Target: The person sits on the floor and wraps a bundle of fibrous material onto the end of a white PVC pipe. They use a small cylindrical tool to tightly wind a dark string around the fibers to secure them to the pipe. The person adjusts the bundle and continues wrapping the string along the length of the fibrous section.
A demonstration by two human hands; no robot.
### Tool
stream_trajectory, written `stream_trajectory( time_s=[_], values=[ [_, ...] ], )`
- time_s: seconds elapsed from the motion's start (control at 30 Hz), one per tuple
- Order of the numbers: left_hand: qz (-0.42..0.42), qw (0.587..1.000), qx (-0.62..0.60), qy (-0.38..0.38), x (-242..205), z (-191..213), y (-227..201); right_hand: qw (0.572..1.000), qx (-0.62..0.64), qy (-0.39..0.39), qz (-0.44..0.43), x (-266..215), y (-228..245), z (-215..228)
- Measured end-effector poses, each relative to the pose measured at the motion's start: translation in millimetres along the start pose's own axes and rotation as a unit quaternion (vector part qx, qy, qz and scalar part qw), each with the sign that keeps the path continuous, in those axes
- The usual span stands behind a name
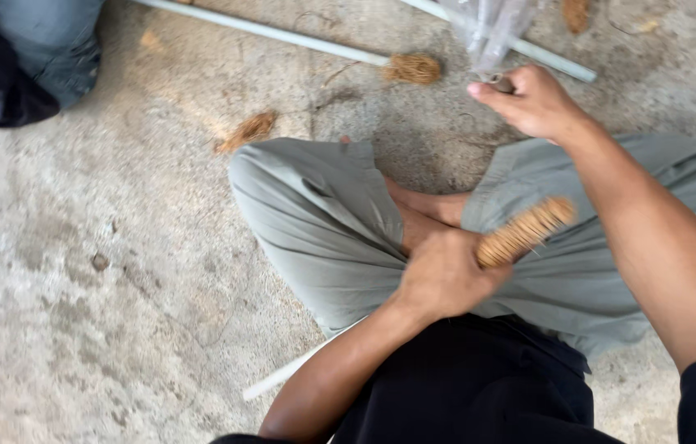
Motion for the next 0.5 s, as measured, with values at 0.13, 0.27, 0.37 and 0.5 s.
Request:
stream_trajectory(
  time_s=[0.13, 0.27, 0.37, 0.5],
  values=[
    [-0.143, 0.970, -0.148, 0.130, 7, -23, -12, 1.000, -0.015, 0.017, -0.017, -1, 6, -8],
    [-0.094, 0.966, -0.174, 0.165, 12, -31, 0, 0.999, 0.042, -0.012, -0.021, 0, -5, -2],
    [-0.020, 0.997, -0.074, 0.021, 7, -22, 5, 0.990, 0.125, -0.055, -0.025, 3, -25, 11],
    [-0.043, 0.997, -0.018, -0.062, 8, -8, -17, 0.995, 0.049, -0.059, -0.069, 9, -45, 14]
  ],
)
Point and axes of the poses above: each hand's wrist, its own x-axis towards the middle knuckle, its own z-axis out of the back of the hand, y = z × x, the point moved 6 cm from there along x, towards the middle knuckle, and after that the axes turned 9 degrees about y, right-handed, at the moved point
